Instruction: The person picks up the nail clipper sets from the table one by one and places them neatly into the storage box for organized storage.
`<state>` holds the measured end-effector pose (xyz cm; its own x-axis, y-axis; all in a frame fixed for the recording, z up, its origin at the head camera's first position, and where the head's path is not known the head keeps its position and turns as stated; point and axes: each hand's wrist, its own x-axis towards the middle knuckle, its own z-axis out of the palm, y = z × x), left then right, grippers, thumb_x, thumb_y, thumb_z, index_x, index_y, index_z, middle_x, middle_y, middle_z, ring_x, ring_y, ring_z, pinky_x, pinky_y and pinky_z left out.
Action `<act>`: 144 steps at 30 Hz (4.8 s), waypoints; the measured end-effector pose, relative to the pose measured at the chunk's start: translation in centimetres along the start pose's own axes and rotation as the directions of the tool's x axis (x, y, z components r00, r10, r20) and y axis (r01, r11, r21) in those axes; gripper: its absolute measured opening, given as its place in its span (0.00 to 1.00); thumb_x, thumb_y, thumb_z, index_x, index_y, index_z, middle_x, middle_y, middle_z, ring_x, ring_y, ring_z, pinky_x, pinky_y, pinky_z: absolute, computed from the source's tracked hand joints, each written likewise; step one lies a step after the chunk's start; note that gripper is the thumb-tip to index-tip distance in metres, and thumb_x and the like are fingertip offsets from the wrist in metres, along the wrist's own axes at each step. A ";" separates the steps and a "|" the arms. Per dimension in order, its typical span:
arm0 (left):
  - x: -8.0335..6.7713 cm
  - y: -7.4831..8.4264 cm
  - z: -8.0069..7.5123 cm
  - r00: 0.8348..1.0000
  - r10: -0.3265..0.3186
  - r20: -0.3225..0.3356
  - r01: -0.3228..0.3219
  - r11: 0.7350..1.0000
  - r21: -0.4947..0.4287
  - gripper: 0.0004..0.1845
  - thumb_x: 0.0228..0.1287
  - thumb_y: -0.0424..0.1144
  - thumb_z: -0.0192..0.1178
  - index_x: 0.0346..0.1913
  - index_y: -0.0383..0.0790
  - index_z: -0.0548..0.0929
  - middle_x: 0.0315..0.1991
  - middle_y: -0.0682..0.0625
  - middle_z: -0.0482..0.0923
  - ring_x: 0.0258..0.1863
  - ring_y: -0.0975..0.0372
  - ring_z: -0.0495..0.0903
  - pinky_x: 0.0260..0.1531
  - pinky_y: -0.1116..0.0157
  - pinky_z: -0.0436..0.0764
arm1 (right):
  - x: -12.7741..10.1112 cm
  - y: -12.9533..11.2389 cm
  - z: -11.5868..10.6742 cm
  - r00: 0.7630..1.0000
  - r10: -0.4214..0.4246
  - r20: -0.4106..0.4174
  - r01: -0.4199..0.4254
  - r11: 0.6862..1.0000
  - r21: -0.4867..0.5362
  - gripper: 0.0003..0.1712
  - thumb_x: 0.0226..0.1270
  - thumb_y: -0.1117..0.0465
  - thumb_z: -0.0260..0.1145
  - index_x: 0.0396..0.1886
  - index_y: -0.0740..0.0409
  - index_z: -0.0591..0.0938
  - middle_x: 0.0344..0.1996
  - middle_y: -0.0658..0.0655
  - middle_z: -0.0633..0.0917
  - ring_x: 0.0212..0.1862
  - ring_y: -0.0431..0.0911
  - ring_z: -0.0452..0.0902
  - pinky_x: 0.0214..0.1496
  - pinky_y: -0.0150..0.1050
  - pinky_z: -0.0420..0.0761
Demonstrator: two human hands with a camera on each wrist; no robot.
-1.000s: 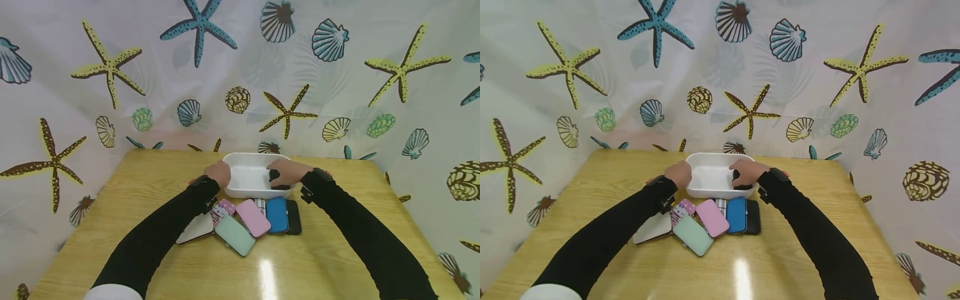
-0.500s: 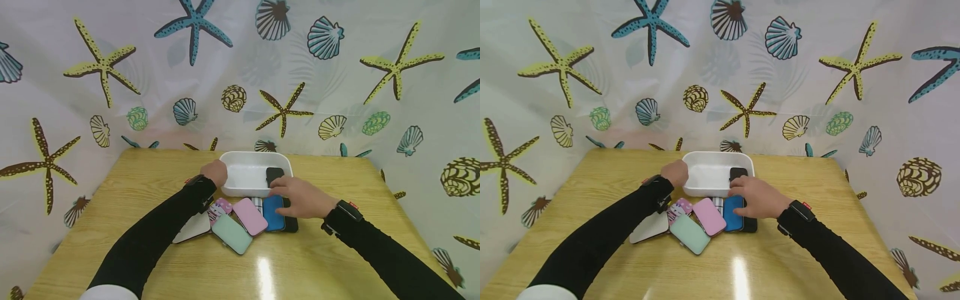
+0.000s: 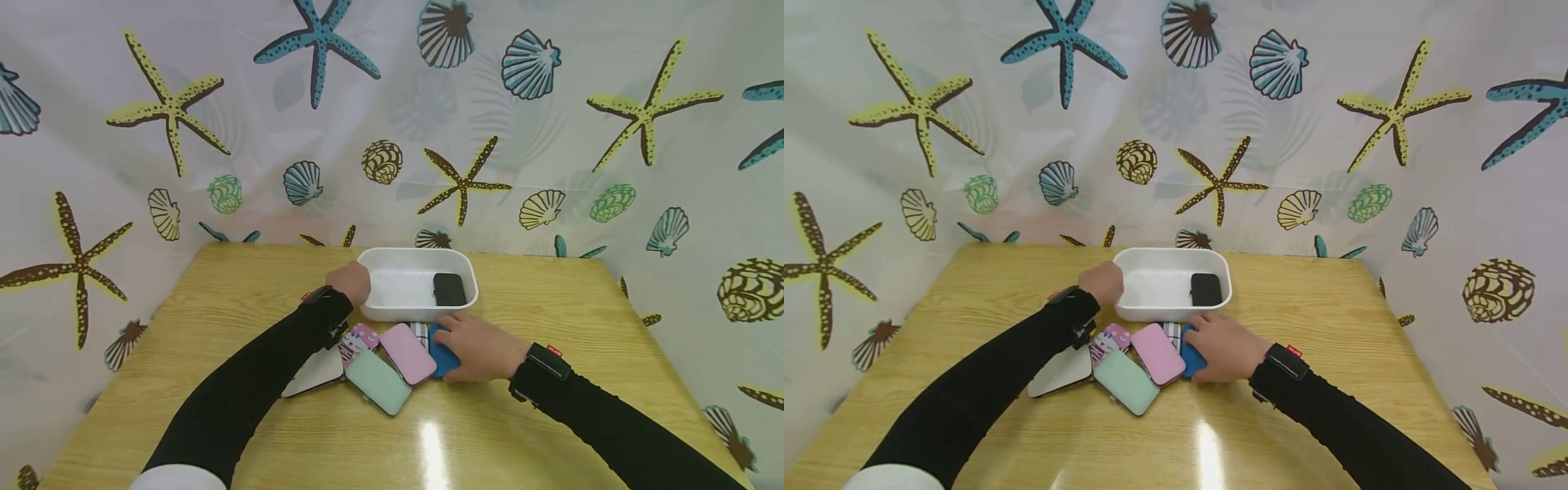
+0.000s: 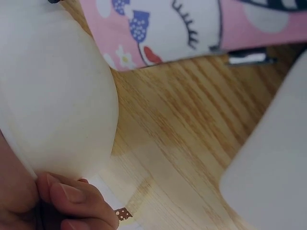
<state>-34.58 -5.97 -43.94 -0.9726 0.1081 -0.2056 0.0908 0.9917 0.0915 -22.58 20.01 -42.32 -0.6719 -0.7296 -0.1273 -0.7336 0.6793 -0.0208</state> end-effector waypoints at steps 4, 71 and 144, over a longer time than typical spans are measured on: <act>-0.2 -0.1 -0.2 1.000 -0.005 0.000 0.005 1.000 0.006 0.14 0.74 0.40 0.54 0.53 0.34 0.81 0.42 0.44 0.78 0.34 0.55 0.80 0.40 0.57 0.84 | 0.5 -0.5 0.0 1.000 -0.010 -0.018 0.010 0.999 -0.040 0.38 0.52 0.40 0.77 0.56 0.57 0.79 0.60 0.64 0.77 0.62 0.59 0.72 0.63 0.52 0.75; 0.6 -0.1 0.6 1.000 -0.014 -0.010 0.014 0.999 -0.046 0.11 0.75 0.39 0.53 0.46 0.36 0.84 0.42 0.46 0.80 0.32 0.56 0.78 0.38 0.56 0.84 | 14.4 7.2 -1.7 0.958 0.109 0.265 -0.157 0.973 0.170 0.30 0.61 0.49 0.75 0.62 0.47 0.80 0.61 0.59 0.76 0.56 0.51 0.70 0.64 0.48 0.72; 0.5 0.0 0.2 1.000 -0.001 -0.007 0.001 1.000 0.015 0.13 0.76 0.42 0.54 0.48 0.38 0.85 0.47 0.46 0.81 0.35 0.56 0.82 0.43 0.55 0.85 | 13.5 4.7 -7.8 0.991 0.104 0.089 -0.121 0.970 0.211 0.46 0.58 0.42 0.73 0.74 0.50 0.69 0.67 0.62 0.70 0.60 0.55 0.69 0.57 0.49 0.76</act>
<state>-35.06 -5.91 -44.20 -0.9743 0.1063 -0.1987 0.0926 0.9927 0.0768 -35.91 12.78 -36.44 -0.7330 -0.6448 -0.2168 -0.6088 0.7640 -0.2137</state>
